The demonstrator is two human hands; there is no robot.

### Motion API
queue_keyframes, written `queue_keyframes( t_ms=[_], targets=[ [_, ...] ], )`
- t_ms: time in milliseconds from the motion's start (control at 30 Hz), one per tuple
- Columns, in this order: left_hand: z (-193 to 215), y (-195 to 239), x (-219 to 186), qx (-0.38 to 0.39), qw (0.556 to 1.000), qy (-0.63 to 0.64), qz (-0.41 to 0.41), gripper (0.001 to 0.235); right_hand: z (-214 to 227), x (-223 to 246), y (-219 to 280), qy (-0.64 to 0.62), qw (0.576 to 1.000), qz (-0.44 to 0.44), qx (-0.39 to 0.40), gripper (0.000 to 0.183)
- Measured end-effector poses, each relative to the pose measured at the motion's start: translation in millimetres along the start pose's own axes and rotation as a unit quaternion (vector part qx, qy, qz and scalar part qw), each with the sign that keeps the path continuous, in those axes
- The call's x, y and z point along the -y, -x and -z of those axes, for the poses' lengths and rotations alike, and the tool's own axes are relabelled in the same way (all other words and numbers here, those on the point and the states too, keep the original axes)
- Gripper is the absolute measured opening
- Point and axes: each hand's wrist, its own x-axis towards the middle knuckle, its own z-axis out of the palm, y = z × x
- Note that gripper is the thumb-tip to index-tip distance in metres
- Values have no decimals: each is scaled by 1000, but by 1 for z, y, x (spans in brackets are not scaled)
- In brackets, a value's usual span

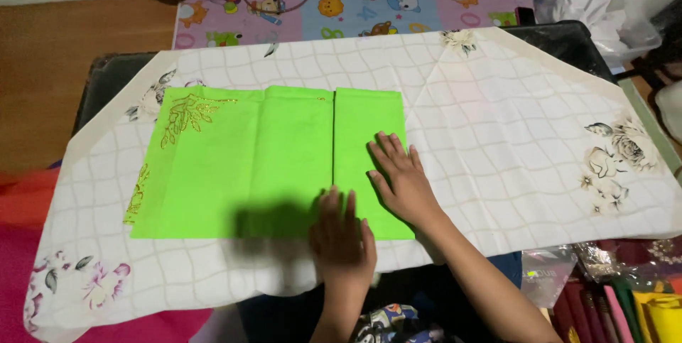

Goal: Folding a green piece of fabric into a neat rectangle on a flat surface

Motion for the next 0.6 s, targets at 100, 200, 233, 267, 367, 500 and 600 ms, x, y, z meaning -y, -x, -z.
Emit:
queue_keyframes(
  t_ms=[100, 200, 233, 267, 367, 500, 600],
  targets=[
    [-25, -4, -9, 69, 995, 26, -66, 56, 26, 18, -1, -162, 981, 108, 2, 50],
    [-39, -2, -9, 168, 985, 29, -28, 73, 17, 16, 0, -289, 919, 234, 135, 47],
    [-37, -3, -7, 178, 983, 32, -24, 72, 7, 11, -2, -222, 925, 272, 144, 49],
    [-36, -4, -6, 187, 982, 34, -21, 71, -4, 5, -3, -155, 926, 309, 152, 51],
    [-64, 17, 4, 125, 988, -58, -66, 80, -12, -3, -21, -94, 942, 281, 157, 55],
    [-55, 8, -3, 127, 981, -133, -61, 87, -21, -23, -64, -33, 949, 294, 112, 53],
    [-53, 9, -3, 120, 983, -116, -74, 83, -27, -37, -95, -21, 953, 283, 103, 53]
  ],
)
